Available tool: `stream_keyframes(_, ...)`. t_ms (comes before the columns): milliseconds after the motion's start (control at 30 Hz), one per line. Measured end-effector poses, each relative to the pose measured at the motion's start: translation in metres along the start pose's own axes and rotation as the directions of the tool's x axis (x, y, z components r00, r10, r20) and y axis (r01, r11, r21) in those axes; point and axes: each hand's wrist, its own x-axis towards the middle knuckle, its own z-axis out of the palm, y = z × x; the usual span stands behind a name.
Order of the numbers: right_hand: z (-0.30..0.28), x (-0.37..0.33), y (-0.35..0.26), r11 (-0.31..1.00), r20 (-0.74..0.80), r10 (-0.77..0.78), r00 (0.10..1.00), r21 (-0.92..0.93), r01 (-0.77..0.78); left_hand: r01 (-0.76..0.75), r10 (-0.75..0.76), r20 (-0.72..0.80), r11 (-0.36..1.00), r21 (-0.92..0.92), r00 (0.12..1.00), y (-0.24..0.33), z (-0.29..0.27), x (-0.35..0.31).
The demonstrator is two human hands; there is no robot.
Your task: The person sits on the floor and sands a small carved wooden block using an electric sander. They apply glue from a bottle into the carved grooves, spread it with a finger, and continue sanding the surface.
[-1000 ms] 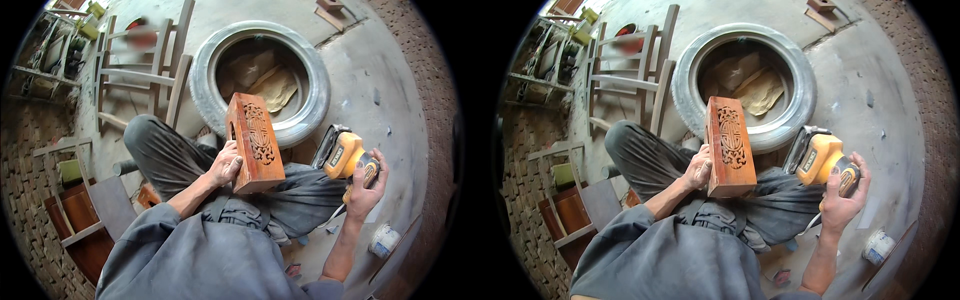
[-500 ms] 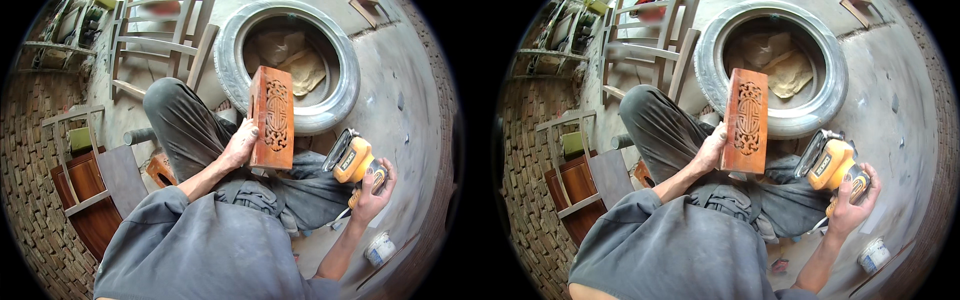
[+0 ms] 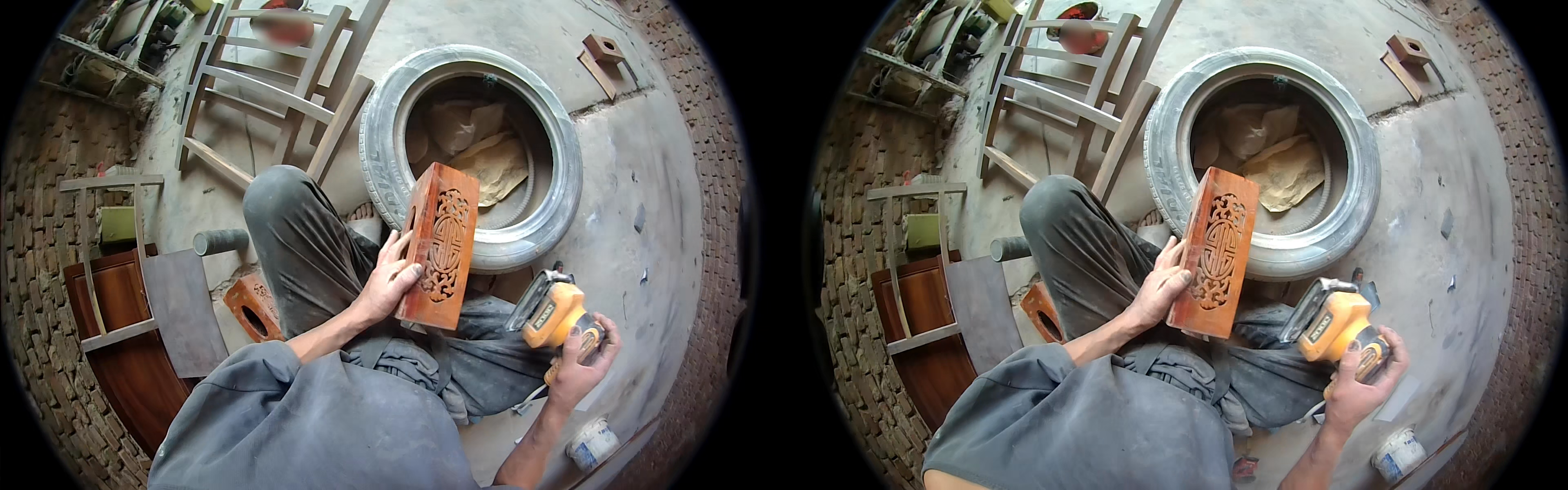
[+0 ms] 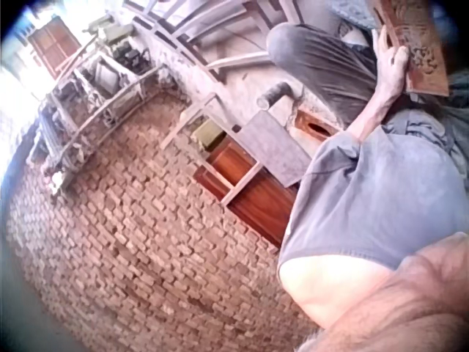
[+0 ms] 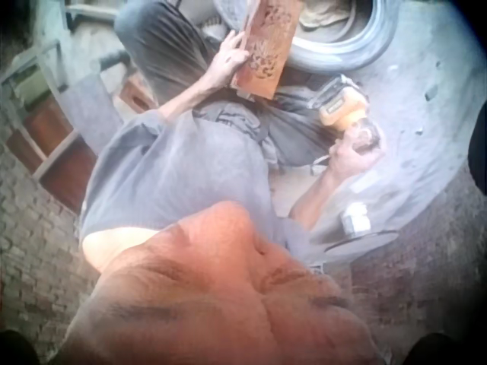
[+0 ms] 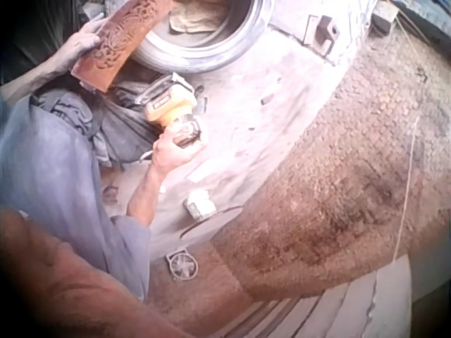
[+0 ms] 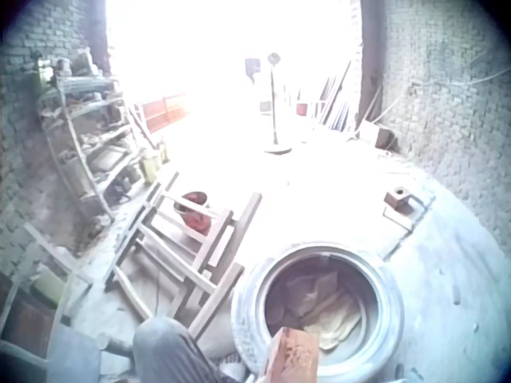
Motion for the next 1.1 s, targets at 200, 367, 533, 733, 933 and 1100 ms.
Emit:
stream_keyframes(200,-0.051,0.014,-0.005,0.986,-0.124,-0.094,0.988,-0.147,0.075,0.162,-0.15,0.064,0.949,-0.27,0.987,0.018,-0.01,0.025)
stream_keyframes(367,-0.106,0.015,0.003,0.976,-0.348,-0.005,0.938,-0.207,-0.072,0.1,-0.109,-0.074,0.989,-0.111,0.991,-0.002,0.005,0.021)
stream_keyframes(533,-0.151,0.009,0.025,0.884,-0.486,0.071,0.871,-0.374,-0.281,0.056,-0.068,-0.102,0.992,-0.109,0.993,0.007,0.01,0.022)
stream_keyframes(733,-0.181,-0.032,0.105,0.835,-0.558,0.393,0.73,-0.116,-0.538,-0.017,0.011,-0.104,0.998,-0.058,0.995,0.001,0.015,0.024)
stream_keyframes(933,-0.191,-0.055,0.158,0.782,-0.534,0.596,0.6,0.217,-0.584,-0.008,0.031,-0.152,0.989,0.149,0.988,-0.007,0.027,0.032)
stream_keyframes(1100,-0.181,-0.112,0.251,0.726,-0.436,0.632,0.641,0.042,-0.687,-0.065,0.115,-0.186,0.964,0.257,0.976,0.02,0.031,0.033)
